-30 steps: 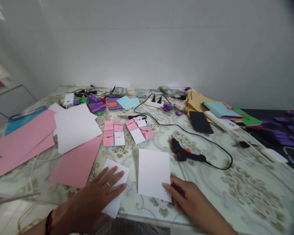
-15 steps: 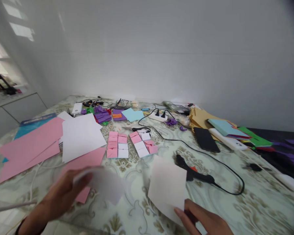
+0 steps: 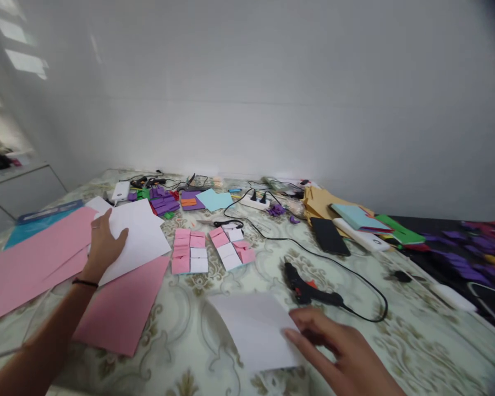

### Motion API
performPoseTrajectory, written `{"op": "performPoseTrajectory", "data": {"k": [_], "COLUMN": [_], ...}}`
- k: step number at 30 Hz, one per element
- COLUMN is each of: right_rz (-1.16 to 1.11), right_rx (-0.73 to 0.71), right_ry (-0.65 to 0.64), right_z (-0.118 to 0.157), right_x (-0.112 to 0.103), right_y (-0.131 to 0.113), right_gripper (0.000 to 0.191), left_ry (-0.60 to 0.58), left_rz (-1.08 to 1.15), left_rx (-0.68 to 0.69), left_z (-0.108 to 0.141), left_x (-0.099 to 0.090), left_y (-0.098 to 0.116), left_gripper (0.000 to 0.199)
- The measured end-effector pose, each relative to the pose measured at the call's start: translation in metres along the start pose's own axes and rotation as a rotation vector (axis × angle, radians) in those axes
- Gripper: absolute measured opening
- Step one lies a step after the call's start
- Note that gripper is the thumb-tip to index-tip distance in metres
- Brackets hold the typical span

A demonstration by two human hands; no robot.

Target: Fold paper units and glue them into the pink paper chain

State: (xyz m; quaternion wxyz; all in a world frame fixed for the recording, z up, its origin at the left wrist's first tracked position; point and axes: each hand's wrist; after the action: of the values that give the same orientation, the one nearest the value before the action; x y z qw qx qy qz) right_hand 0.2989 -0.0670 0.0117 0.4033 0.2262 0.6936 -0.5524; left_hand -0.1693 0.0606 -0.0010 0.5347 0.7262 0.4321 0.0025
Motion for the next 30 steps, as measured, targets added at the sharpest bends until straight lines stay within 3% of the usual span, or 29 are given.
{"op": "performPoseTrajectory", "data": {"k": [3,4,5,7,8,10,13,14,17,19,24,30], "right_rz": [-0.288,-0.379,-0.462,-0.578,-0.611,-0.598,-0.501,-0.481,-0.443,-0.433,-0.552,-0.522], "right_rx": [0.080,0.082,0.084,0.060,0.038,-0.010,-0.095,-0.136,-0.269,-0.302,-0.325,-0.348], "right_ry": [0.029,-0.001,-0.031,-0.083,-0.100,-0.118,-0.166,-0.212,-0.366,-0.349,-0.281,-0.298], "right_z": [-0.040,-0.053,-0.066,-0.087,-0.095,-0.104,-0.102,-0.099,-0.093,-0.093,-0.101,-0.099], "right_x": [0.002,0.005,0.008,0.016,0.020,0.027,0.033,0.033,0.034,0.036,0.041,0.041], "right_y": [-0.007,-0.010,-0.013,-0.017,-0.019,-0.019,-0.013,-0.010,-0.003,0.001,0.002,0.001], "right_gripper": [0.032,0.039,0.046,0.053,0.053,0.042,0.031,0.033,0.065,0.064,0.028,0.022], "left_ry": [-0.102,-0.175,-0.320,-0.647,-0.723,-0.759,-0.775,-0.785,-0.800,-0.808,-0.927,-0.993], "left_rz": [0.090,0.197,0.312,0.554,0.653,0.734,0.829,0.870,0.946,0.947,0.872,0.763], "left_rx": [0.140,0.194,0.187,0.009,-0.104,-0.288,-0.370,-0.395,-0.484,-0.506,-0.490,-0.491], "left_z": [0.026,0.039,0.051,0.072,0.080,0.088,0.091,0.092,0.095,0.099,0.113,0.125], "left_x": [0.016,0.023,0.030,0.046,0.054,0.068,0.078,0.078,0.076,0.074,0.073,0.075], "left_y": [0.035,0.049,0.063,0.086,0.093,0.098,0.090,0.086,0.079,0.080,0.088,0.086], "left_gripper": [0.053,0.051,0.052,0.058,0.063,0.075,0.063,0.059,0.052,0.049,0.041,0.037]}}
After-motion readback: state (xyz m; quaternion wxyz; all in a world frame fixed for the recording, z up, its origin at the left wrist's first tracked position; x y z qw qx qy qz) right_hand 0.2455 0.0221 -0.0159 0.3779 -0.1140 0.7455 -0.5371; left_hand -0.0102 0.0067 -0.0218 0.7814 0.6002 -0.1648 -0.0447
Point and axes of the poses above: each hand's wrist, its own z-axis away from the middle knuckle, its own x-axis out of the palm, y = z × x, and after that the axes turned 14 degrees about z, right-handed
